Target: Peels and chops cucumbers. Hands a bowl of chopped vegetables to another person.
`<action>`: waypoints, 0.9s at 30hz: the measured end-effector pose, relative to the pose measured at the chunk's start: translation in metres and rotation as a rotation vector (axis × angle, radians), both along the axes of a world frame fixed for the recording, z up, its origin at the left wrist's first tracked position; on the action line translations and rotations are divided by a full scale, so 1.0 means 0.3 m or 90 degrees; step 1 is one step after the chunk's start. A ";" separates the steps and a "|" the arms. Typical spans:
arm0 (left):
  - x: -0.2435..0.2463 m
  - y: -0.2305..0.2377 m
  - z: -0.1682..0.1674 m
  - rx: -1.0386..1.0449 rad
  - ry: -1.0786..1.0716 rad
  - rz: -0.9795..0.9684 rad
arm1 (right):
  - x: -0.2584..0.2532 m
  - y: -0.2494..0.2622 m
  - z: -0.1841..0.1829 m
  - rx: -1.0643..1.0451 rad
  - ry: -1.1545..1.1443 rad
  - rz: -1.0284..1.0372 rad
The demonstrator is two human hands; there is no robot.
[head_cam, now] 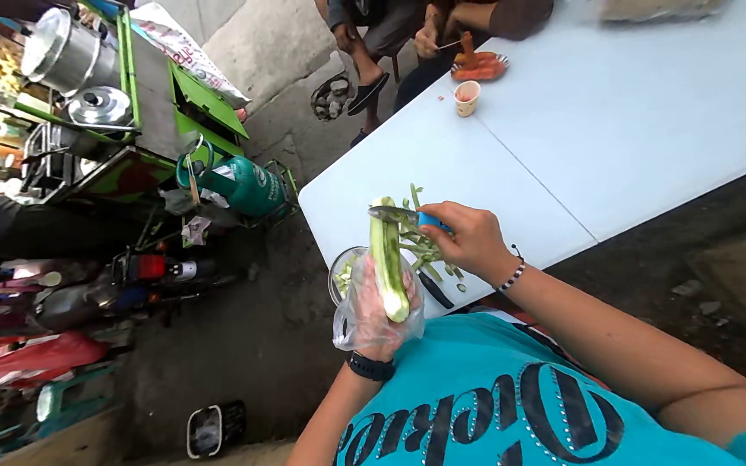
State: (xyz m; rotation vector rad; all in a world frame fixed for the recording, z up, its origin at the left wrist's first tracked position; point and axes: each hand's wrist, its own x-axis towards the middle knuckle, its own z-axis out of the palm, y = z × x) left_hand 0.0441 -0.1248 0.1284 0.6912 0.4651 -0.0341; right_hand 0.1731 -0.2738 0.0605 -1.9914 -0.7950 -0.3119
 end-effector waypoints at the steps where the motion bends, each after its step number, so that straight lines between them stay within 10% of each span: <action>1: -0.003 -0.003 -0.003 -0.006 -0.004 -0.001 | 0.007 -0.002 0.000 0.000 0.003 -0.004; 27: -0.012 0.050 -0.098 0.105 0.080 -0.034 | 0.031 -0.089 -0.160 -0.052 0.364 0.007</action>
